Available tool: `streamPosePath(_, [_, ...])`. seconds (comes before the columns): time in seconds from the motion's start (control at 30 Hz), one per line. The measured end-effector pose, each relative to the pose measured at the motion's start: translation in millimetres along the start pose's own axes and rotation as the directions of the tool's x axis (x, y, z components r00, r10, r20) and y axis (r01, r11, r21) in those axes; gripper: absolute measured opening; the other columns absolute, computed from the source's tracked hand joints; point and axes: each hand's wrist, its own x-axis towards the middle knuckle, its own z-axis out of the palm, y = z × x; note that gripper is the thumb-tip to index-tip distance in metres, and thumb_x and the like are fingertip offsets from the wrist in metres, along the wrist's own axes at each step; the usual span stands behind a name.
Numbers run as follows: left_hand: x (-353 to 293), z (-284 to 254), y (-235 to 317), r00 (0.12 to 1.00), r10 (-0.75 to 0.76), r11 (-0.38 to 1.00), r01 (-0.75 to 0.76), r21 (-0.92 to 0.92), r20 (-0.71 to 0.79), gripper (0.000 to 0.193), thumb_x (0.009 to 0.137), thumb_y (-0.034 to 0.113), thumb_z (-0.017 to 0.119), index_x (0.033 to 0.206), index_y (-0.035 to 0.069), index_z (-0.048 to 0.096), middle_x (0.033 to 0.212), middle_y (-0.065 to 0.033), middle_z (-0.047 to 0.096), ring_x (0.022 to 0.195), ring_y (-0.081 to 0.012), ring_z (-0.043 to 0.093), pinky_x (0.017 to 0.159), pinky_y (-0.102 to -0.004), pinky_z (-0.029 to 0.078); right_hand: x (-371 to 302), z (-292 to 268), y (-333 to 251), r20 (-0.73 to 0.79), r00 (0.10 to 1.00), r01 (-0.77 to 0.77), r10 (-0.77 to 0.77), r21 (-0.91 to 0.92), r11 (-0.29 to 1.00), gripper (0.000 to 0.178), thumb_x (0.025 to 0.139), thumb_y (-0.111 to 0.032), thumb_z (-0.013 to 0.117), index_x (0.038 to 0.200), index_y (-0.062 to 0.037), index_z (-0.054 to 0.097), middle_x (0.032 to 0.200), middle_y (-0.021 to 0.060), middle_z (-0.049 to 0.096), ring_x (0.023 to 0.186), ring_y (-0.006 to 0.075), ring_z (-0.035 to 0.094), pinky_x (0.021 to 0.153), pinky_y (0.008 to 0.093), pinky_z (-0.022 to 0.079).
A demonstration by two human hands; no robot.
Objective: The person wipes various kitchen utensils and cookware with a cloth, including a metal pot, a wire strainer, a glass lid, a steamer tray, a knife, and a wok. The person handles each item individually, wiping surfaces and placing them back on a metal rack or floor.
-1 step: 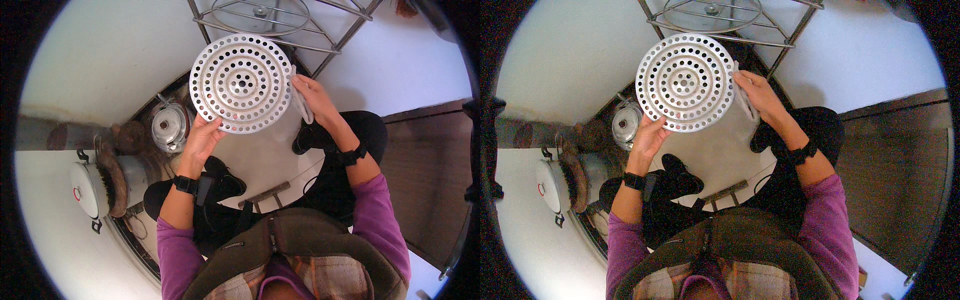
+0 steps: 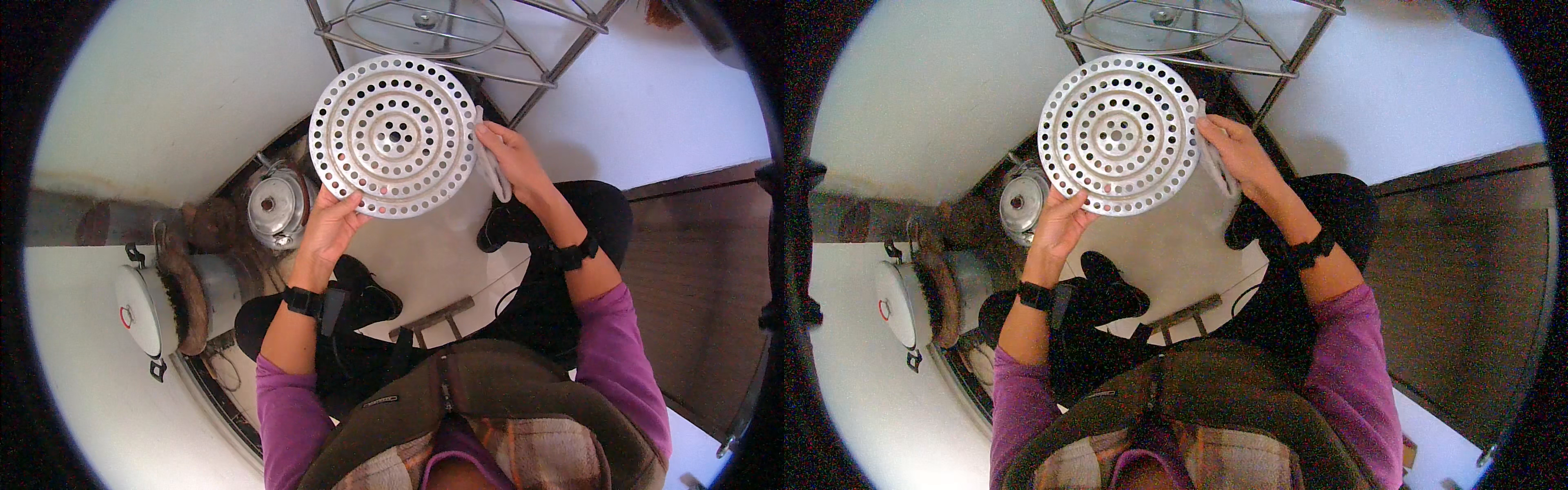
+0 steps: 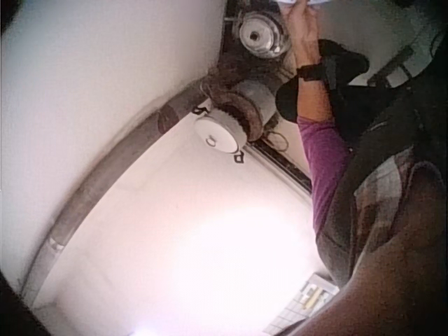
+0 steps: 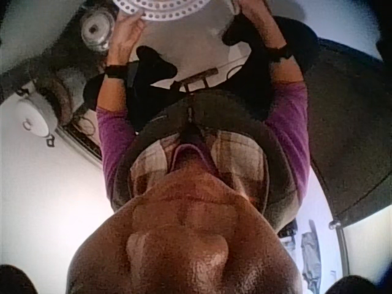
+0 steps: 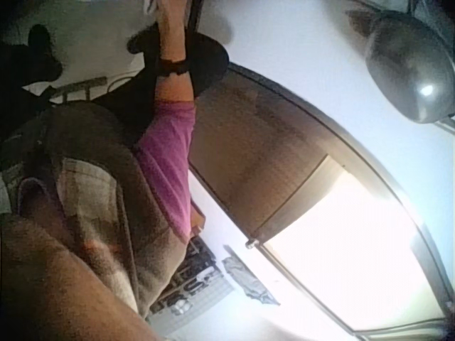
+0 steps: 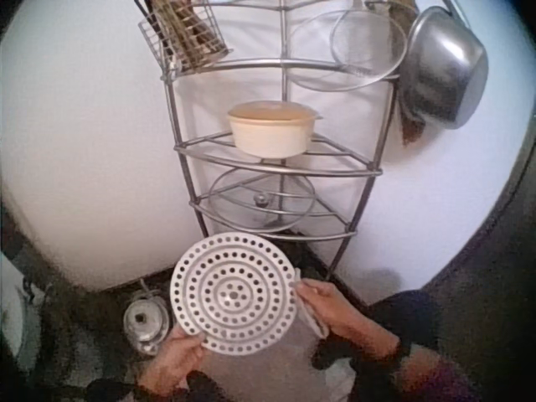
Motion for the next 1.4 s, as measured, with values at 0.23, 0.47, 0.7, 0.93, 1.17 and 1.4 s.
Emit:
streamPosePath(0.23, [-1.0,1.2,-0.4,1.0,0.001,1.0,-0.001,-0.005,-0.01,0.051,0.094,-0.002,0.052,0.142,0.01,0.037,0.136,-0.0116,0.052,0.12,-0.0276,0.057,0.097,-0.0465,0.053,8.9,-2.3,7.3,0.016,0.999,-0.046,0.046,0.002,0.999,0.041,0.098,-0.035,0.057,0.122,-0.0018,0.062,0.107,0.0063,0.068,0.091,0.0125,0.063,0.082,0.028,0.051])
streamPosePath(0.47, [0.1,2.8,-1.9,1.0,0.01,1.0,-0.01,-0.013,-0.008,0.046,0.095,-0.003,0.051,0.138,0.011,0.041,0.132,-0.0098,0.055,0.116,-0.0242,0.059,0.096,-0.0449,0.053,7.4,0.3,8.7,-0.042,0.996,-0.075,0.075,0.005,0.997,0.041,0.098,-0.034,0.057,0.123,-0.0019,0.061,0.109,0.0068,0.068,0.092,0.0126,0.063,0.083,0.028,0.051])
streamPosePath(0.7, [1.2,0.1,-1.8,1.0,0.005,1.0,-0.006,-0.015,-0.03,0.046,0.096,-0.002,0.05,0.139,0.009,0.039,0.134,-0.0099,0.053,0.118,-0.0241,0.058,0.096,-0.0437,0.053,13.8,-1.9,12.8,-0.02,0.997,-0.071,0.071,-0.006,0.997,0.037,0.098,-0.034,0.056,0.119,-0.004,0.064,0.104,0.0034,0.068,0.087,0.0108,0.061,0.08,0.0261,0.05])
streamPosePath(0.93, [1.7,-1.2,-1.2,0.997,-0.022,0.998,0.017,-0.064,-0.075,0.054,0.094,-0.002,0.051,0.145,0.007,0.034,0.14,-0.0103,0.049,0.124,-0.0249,0.053,0.099,-0.0438,0.05,10.3,-5.0,20.8,-0.032,0.996,-0.082,0.08,-0.069,0.994,0.038,0.098,-0.037,0.056,0.114,-0.004,0.065,0.103,0.0031,0.068,0.09,0.0103,0.061,0.08,0.0266,0.049])
streamPosePath(1.17, [-0.8,4.8,2.3,0.996,0.03,0.995,-0.037,-0.093,-0.083,0.052,0.095,0.0,0.052,0.143,0.008,0.034,0.138,-0.0108,0.05,0.12,-0.0252,0.057,0.094,-0.0415,0.054,5.4,-3.1,27.0,0.179,0.969,-0.19,0.173,0.085,0.978,0.049,0.098,-0.042,0.056,0.124,-0.0006,0.059,0.112,0.0067,0.066,0.094,0.0131,0.063,0.085,0.0279,0.05])
streamPosePath(1.4, [5.3,3.0,-0.7,0.992,0.079,0.989,-0.09,-0.12,-0.099,0.05,0.096,0.001,0.051,0.142,0.01,0.035,0.137,-0.0098,0.05,0.12,-0.0244,0.056,0.095,-0.0423,0.054,1.8,16.4,31.9,0.324,0.909,-0.29,0.261,0.042,0.956,0.045,0.096,-0.034,0.061,0.124,0.0005,0.058,0.114,0.0079,0.066,0.097,0.0138,0.064,0.085,0.0291,0.052])
